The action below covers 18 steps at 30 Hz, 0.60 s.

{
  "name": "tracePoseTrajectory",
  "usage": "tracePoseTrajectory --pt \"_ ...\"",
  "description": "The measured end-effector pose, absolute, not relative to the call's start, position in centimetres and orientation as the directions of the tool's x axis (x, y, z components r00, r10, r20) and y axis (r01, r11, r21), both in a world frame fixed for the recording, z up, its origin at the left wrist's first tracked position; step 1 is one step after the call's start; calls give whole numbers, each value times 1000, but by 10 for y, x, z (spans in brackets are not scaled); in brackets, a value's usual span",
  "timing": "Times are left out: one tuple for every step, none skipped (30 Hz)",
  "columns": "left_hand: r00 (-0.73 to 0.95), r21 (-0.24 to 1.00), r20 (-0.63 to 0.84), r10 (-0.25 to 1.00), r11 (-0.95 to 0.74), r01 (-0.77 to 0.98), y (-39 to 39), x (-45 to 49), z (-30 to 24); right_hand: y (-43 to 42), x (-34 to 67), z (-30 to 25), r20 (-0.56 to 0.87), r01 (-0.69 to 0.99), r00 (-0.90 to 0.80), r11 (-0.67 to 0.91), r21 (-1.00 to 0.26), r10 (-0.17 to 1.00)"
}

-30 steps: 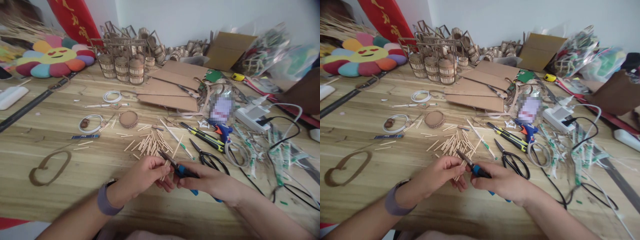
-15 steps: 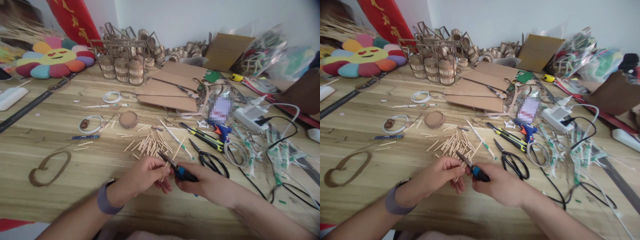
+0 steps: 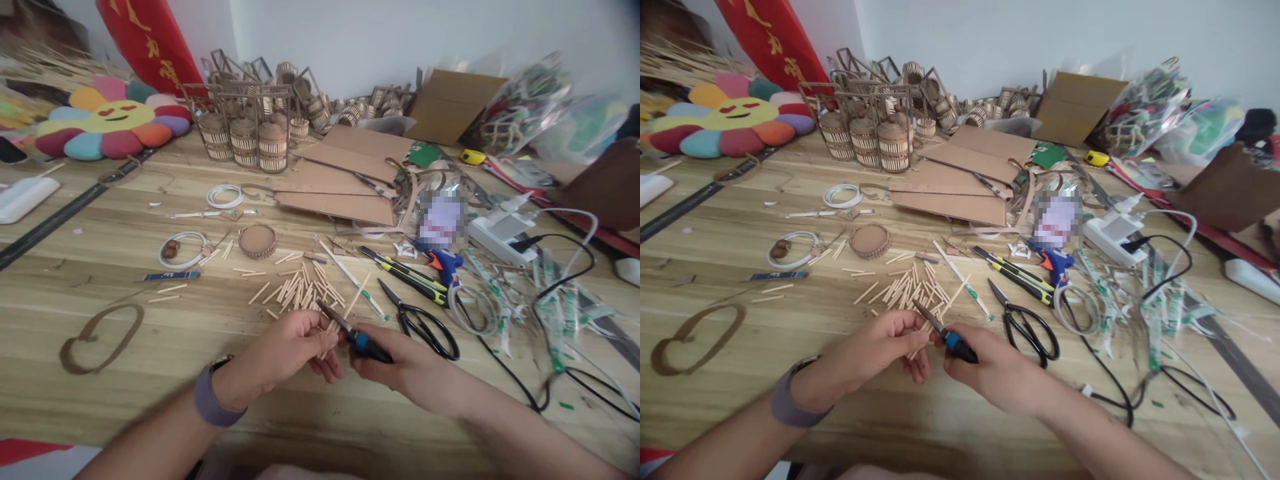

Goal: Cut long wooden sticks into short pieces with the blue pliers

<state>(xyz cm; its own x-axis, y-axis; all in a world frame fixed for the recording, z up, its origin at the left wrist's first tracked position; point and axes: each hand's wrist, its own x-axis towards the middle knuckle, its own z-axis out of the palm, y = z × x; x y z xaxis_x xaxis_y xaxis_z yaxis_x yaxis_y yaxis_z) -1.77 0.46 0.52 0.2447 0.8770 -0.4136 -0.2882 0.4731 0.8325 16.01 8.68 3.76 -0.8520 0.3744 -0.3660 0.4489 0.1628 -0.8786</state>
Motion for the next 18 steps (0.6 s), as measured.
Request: tracePoseTrajectory --pt "245 830 -411 878 472 -299 5 -18 5 88 161 38 -389 460 -845 129 -878 366" --pt "246 827 -409 879 471 -307 5 -18 6 89 161 39 -417 476 -835 93 -874 359" --pt "248 824 -408 879 472 -315 5 -17 6 90 162 40 -446 494 -823 54 -868 353" --pt "251 819 -410 877 475 -321 5 -17 6 91 163 42 -472 509 -810 16 -861 347" --pt "252 814 -415 874 481 -325 5 -17 6 91 164 43 -494 521 -799 -14 -853 342" --pt "253 810 -421 871 487 -328 4 -17 6 92 165 43 -506 528 -791 -34 -849 344" --pt "253 806 -427 868 492 -329 4 -17 6 92 165 44 -511 532 -786 -42 -846 348" --pt "251 804 -433 866 497 -327 4 -17 7 92 165 44 -513 535 -782 -40 -844 354" --pt "248 803 -438 864 500 -324 4 -17 7 91 165 43 -513 537 -780 -37 -843 359" --pt "245 802 -443 862 504 -322 4 -17 7 91 165 43 -512 534 -780 -43 -844 359" --pt "243 800 -448 860 507 -319 4 -17 8 91 165 41 -514 530 -781 -59 -846 355" --pt "242 799 -452 859 510 -319 4 -17 8 91 164 40 -515 524 -783 -76 -848 348" --pt "241 798 -455 857 512 -318 4 -16 8 90 164 39 -514 518 -787 -87 -851 341" --pt "238 797 -456 857 513 -318 4 -16 9 90 164 37 -508 512 -793 -86 -855 337" --pt "234 798 -457 858 512 -319 4 -16 9 90 163 36 -500 508 -799 -70 -859 335" --pt "231 800 -456 860 509 -318 4 -16 9 90 162 35 -490 508 -803 -41 -860 340" --pt "226 803 -453 862 505 -316 5 -15 8 90 162 35 -482 513 -803 -6 -858 349" --pt "224 805 -451 864 502 -315 5 -15 8 89 162 35 -480 522 -800 24 -853 359"
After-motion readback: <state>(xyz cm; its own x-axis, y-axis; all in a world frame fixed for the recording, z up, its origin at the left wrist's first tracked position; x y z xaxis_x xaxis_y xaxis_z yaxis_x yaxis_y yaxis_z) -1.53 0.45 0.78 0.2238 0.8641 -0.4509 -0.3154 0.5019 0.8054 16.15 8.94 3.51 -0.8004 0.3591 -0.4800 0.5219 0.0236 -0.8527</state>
